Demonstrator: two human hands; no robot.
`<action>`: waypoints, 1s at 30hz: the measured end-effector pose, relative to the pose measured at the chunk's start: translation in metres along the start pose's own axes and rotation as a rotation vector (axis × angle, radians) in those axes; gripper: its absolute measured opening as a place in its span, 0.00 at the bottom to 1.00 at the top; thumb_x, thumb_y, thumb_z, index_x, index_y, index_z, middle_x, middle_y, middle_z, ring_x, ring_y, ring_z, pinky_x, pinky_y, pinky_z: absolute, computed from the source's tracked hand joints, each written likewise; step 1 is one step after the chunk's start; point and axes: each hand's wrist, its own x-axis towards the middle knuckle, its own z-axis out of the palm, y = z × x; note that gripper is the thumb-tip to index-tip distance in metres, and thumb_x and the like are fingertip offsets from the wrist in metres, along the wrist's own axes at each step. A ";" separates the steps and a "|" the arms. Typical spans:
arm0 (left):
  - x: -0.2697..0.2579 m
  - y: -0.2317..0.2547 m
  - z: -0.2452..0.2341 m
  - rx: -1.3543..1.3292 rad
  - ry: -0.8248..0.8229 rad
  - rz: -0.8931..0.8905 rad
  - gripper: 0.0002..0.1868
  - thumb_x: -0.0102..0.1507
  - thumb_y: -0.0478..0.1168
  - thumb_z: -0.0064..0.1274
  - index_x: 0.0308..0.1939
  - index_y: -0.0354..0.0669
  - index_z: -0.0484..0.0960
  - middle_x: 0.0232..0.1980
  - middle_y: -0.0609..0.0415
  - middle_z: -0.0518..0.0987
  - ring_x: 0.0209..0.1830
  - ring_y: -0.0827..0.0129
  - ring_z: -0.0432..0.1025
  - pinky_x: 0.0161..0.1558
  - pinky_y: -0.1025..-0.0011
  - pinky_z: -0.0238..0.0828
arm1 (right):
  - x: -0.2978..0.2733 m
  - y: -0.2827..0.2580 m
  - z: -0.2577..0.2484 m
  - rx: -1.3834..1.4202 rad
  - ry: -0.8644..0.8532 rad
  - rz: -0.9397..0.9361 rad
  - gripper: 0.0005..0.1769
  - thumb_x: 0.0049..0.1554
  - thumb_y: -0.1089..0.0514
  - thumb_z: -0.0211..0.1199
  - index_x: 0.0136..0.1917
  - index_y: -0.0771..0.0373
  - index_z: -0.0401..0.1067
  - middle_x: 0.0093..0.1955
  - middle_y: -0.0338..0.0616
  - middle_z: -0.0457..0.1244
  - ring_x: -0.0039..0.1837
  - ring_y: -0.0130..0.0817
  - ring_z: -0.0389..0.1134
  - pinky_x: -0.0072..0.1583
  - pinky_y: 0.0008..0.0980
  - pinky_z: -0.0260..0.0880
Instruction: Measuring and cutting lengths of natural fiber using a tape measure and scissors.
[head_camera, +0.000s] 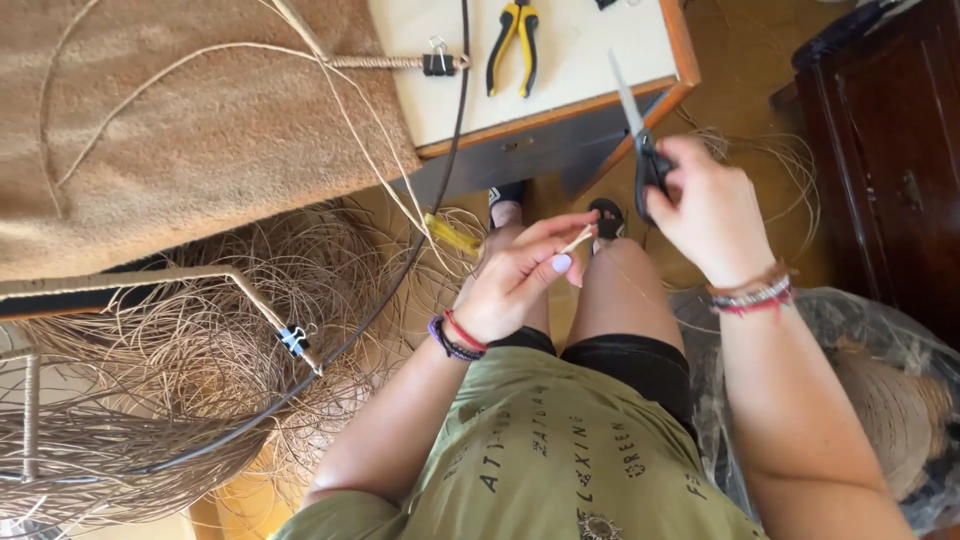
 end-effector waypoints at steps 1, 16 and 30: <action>0.001 0.001 -0.001 0.003 0.004 0.000 0.15 0.75 0.39 0.39 0.42 0.40 0.81 0.73 0.36 0.67 0.73 0.38 0.65 0.72 0.42 0.58 | 0.013 0.001 0.007 0.001 0.000 -0.005 0.28 0.56 0.50 0.69 0.69 0.52 0.70 0.42 0.43 0.72 0.48 0.48 0.75 0.52 0.50 0.74; 0.011 0.006 -0.011 0.033 0.051 -0.085 0.13 0.72 0.33 0.41 0.37 0.35 0.79 0.73 0.44 0.68 0.69 0.59 0.70 0.68 0.65 0.66 | 0.086 -0.032 0.019 -0.318 0.405 -0.191 0.17 0.44 0.55 0.78 0.49 0.55 0.84 0.42 0.38 0.65 0.36 0.37 0.67 0.37 0.33 0.68; 0.013 -0.034 0.052 -0.225 0.528 -0.127 0.14 0.76 0.40 0.41 0.49 0.41 0.83 0.62 0.44 0.79 0.59 0.67 0.73 0.56 0.70 0.74 | -0.103 -0.059 0.023 0.904 0.046 0.052 0.13 0.66 0.61 0.53 0.44 0.63 0.77 0.25 0.36 0.62 0.29 0.28 0.69 0.35 0.28 0.73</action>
